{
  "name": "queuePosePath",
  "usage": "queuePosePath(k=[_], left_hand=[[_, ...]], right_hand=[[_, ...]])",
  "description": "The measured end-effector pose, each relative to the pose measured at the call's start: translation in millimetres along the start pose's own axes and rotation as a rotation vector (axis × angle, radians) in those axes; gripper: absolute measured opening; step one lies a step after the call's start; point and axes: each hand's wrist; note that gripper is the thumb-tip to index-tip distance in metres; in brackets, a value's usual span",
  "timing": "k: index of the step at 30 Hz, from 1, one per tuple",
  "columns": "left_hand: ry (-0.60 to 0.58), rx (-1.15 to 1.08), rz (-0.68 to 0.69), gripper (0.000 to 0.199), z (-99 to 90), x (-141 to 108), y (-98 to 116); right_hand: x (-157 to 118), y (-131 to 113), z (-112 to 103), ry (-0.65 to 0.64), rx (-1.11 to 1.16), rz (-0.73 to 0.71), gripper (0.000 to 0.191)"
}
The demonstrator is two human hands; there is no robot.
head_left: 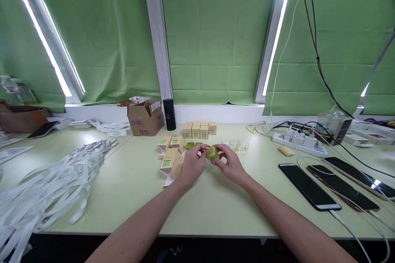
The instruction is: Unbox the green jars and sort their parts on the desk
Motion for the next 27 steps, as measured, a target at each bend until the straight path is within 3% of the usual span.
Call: queuePosePath(k=[4,8,11,15,20,23,27], left_hand=[[0.061,-0.048,-0.03,0.015,-1.1,1.7,-0.3],[0.171,-0.214,-0.176,0.028,-2.9,10.1,-6.1],[0.237,-0.35,-0.288,0.037,-2.8,17.1,-13.4],[0.215,-0.437,-0.394,0.04,-0.7,20.4,-19.5],[0.173,-0.439,-0.404,0.035,2.2,17.8,-19.6],[0.165,-0.426,-0.408,0.033,2.6,17.2,-19.2],[0.157,-0.418,-0.418,0.033,1.7,17.3,-19.2]], right_hand=[[0.3,5.5,-3.7,0.038,-0.024,-0.008,0.041],[0.1,8.5,-9.2,0.069,-0.015,0.018,0.042],[-0.4,2.9,-10.2,0.103,-0.039,-0.045,0.043],[-2.1,-7.3,-10.0,0.125,-0.136,-0.201,0.044],[-3.6,-13.1,-11.7,0.143,-0.192,-0.287,0.039],[-1.0,-15.5,-13.3,0.183,-0.126,-0.252,0.041],[11.5,-19.3,-28.9,0.214,-0.021,-0.089,0.046]])
Point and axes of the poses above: each hand's wrist, its own x-axis towards the middle knuckle, its own z-axis out of the palm, y = z × x, and after that the axes turned 14 degrees about x, right-handed
